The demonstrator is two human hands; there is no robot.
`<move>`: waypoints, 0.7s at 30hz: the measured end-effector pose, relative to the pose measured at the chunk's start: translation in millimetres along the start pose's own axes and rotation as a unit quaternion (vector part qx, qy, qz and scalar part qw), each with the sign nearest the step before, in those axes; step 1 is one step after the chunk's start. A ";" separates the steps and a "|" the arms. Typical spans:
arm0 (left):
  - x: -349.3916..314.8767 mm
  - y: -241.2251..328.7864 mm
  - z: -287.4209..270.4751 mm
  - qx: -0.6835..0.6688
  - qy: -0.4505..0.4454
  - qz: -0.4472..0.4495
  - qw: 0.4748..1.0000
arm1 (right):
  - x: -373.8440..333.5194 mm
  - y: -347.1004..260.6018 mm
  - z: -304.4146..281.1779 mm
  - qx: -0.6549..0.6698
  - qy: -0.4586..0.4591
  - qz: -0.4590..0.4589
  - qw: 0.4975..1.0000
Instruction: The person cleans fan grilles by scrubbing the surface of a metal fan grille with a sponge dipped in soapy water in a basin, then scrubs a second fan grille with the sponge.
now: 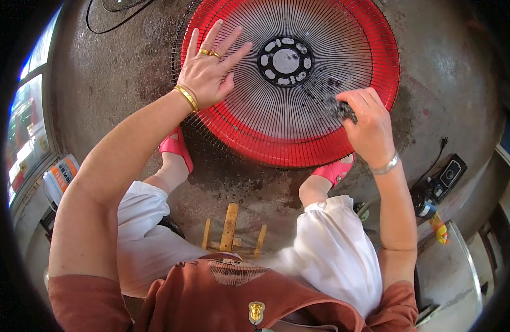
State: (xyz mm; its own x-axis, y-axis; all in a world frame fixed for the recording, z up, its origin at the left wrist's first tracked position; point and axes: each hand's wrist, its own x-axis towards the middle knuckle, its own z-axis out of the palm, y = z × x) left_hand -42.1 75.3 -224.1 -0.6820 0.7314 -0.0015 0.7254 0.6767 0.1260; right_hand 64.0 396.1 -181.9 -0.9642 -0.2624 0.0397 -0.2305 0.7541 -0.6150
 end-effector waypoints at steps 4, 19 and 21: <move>2.6 1.9 1.2 0.005 -0.002 0.001 1.000 | 26.3 7.9 36.7 -0.002 0.042 -0.093 0.995; 0.2 0.8 -0.7 0.009 -0.007 0.006 1.000 | 16.3 -5.6 27.0 -0.087 -0.020 -0.006 0.996; 0.1 1.5 0.5 0.010 0.004 0.007 1.000 | 25.8 -6.6 36.9 -0.078 -0.003 -0.022 0.997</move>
State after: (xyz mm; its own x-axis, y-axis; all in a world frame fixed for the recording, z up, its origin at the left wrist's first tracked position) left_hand -41.0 76.4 -224.4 -0.6726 0.7400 0.0078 0.7364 0.6682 0.1065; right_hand 45.5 362.2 -205.9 -0.9521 -0.3001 0.0583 -0.2900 0.8261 -0.4832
